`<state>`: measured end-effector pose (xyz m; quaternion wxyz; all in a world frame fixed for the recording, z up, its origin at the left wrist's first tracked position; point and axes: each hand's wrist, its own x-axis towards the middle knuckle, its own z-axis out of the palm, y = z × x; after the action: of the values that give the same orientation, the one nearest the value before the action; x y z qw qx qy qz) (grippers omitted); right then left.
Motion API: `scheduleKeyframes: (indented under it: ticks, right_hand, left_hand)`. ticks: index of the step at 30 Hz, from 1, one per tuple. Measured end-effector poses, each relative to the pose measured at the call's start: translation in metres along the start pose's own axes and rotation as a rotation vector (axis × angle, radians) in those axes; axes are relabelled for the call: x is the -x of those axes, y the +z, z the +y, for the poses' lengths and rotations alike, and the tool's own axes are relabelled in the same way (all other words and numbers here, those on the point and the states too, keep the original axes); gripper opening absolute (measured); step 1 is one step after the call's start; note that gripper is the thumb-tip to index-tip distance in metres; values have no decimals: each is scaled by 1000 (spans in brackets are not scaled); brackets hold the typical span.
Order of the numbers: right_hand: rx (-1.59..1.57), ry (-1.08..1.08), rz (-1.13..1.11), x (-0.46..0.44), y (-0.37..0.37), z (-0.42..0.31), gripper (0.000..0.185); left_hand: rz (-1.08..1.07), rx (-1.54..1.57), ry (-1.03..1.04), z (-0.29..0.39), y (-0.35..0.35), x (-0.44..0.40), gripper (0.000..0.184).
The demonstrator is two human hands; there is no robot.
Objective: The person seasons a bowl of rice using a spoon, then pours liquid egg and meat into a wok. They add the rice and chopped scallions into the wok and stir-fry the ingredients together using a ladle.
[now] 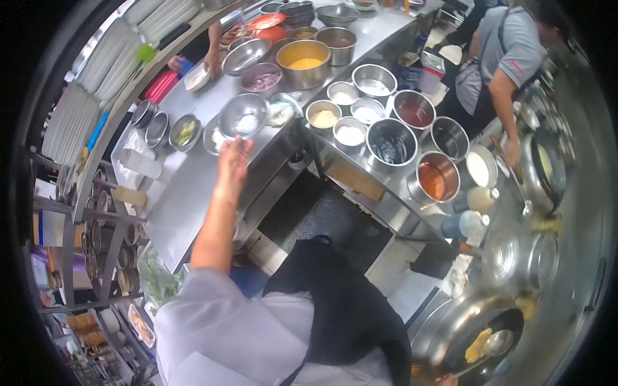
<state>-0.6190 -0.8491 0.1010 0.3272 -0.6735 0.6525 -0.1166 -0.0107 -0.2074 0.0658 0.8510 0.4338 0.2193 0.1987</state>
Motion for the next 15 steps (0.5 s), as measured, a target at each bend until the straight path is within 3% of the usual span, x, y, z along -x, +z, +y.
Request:
scheduleKeyframes:
  ticks: [4,7,11,12,13,14,15]
  right_hand:
    - [-19,81,11,-40,17,4,39]
    - [-32,140,26,-64,21,18,31]
    - [-90,192,66,-105,9,59,23]
    - [-124,193,73,-125,4,76,22]
    - [-168,191,83,-145,0,92,21]
    - [-137,128,144,-119,9,64,22]
    - [-102,67,206,-83,22,25,25]
  left_hand:
    - [85,-21,-24,47,-55,-127,11]
    - [151,-107,1,62,-60,-184,13]
    - [112,4,-32,55,-75,-243,25]
    - [-138,-833,187,58,-85,-246,32]
    - [-178,-1595,607,62,-91,-246,41]
    - [-155,-1599,645,72,-79,-226,47]
    - [4,-1801,592,69,-79,-231,46]
